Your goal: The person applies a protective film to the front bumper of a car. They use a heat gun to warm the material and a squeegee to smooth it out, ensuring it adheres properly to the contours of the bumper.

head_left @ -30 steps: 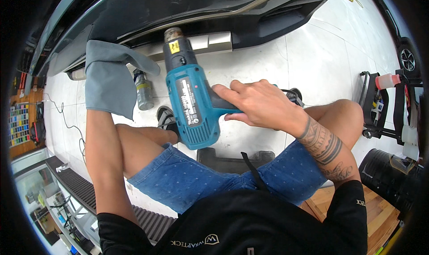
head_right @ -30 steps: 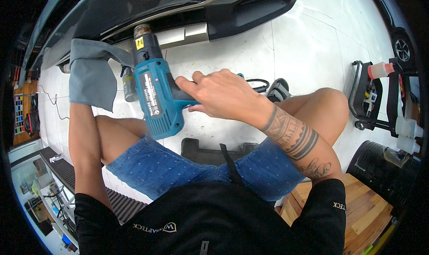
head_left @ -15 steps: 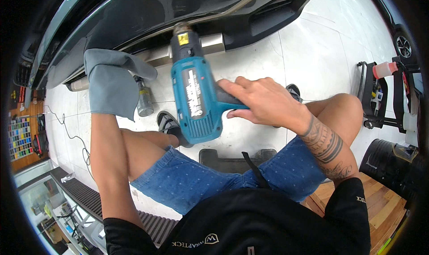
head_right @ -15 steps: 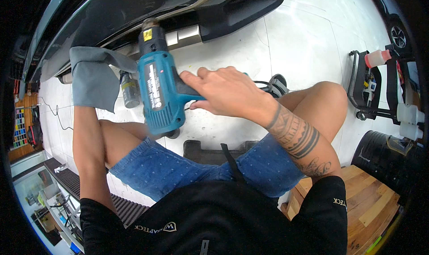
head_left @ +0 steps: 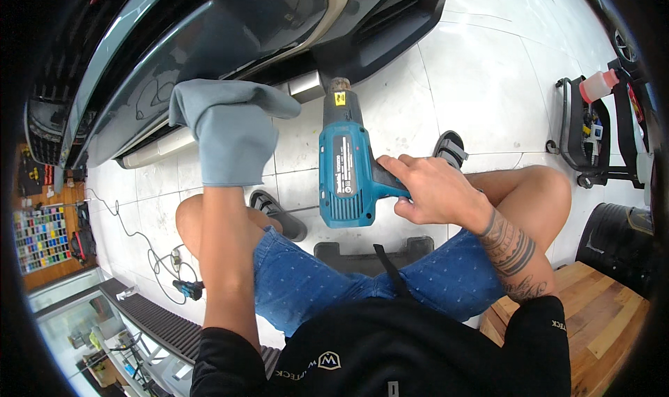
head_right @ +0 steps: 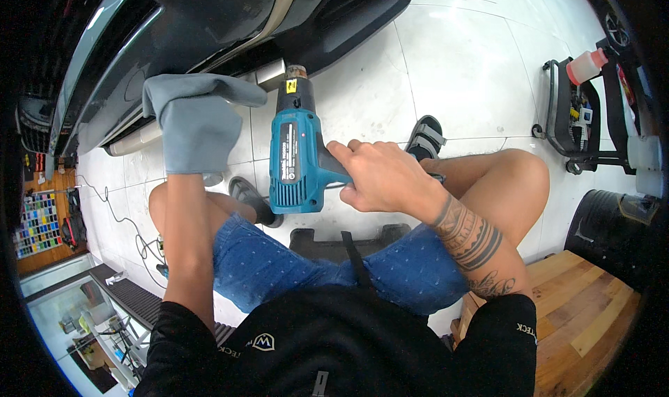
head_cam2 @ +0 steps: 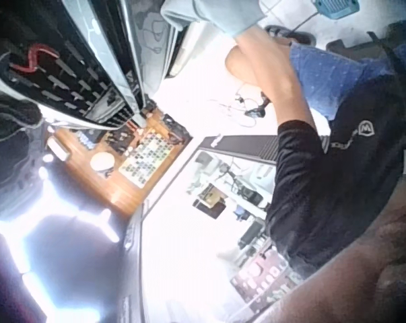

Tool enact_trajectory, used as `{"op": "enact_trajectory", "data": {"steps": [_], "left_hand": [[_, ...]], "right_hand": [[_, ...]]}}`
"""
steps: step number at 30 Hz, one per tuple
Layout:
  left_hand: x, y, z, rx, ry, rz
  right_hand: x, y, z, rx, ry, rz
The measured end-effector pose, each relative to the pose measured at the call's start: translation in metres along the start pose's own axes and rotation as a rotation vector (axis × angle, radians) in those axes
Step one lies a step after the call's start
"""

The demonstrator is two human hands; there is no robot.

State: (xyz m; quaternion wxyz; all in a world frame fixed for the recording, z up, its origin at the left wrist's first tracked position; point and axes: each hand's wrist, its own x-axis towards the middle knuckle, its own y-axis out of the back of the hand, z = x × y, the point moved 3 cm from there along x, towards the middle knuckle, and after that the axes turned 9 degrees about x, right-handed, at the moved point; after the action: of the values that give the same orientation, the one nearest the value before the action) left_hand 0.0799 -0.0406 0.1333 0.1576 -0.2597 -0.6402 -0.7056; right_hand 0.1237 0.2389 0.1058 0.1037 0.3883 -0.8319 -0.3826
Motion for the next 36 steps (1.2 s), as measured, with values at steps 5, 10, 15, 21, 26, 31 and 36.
{"op": "enact_trajectory", "data": {"steps": [5, 10, 15, 21, 26, 31, 36], "left_hand": [[0.011, -0.031, 0.036, 0.045, -0.017, -0.026], [0.019, -0.058, 0.065, 0.095, -0.024, -0.044], [0.028, -0.095, 0.088, 0.167, 0.009, -0.066], [0.033, -0.125, 0.101, 0.263, 0.107, -0.073], [0.04, -0.138, 0.107, 0.291, 0.176, -0.077], [0.042, -0.144, 0.112, 0.308, 0.21, -0.084], [0.04, -0.144, 0.11, 0.317, 0.228, -0.09]], "right_hand": [[-0.02, 0.005, 0.015, 0.048, -0.04, 0.04], [-0.03, 0.008, 0.023, 0.073, -0.055, 0.061], [-0.036, 0.011, 0.026, 0.075, -0.117, 0.014], [-0.039, 0.009, 0.028, 0.085, -0.114, 0.002], [-0.043, 0.01, 0.034, 0.108, -0.121, 0.037], [-0.047, 0.006, 0.044, 0.076, -0.157, 0.058], [-0.052, 0.004, 0.051, 0.057, -0.178, 0.053]]}}
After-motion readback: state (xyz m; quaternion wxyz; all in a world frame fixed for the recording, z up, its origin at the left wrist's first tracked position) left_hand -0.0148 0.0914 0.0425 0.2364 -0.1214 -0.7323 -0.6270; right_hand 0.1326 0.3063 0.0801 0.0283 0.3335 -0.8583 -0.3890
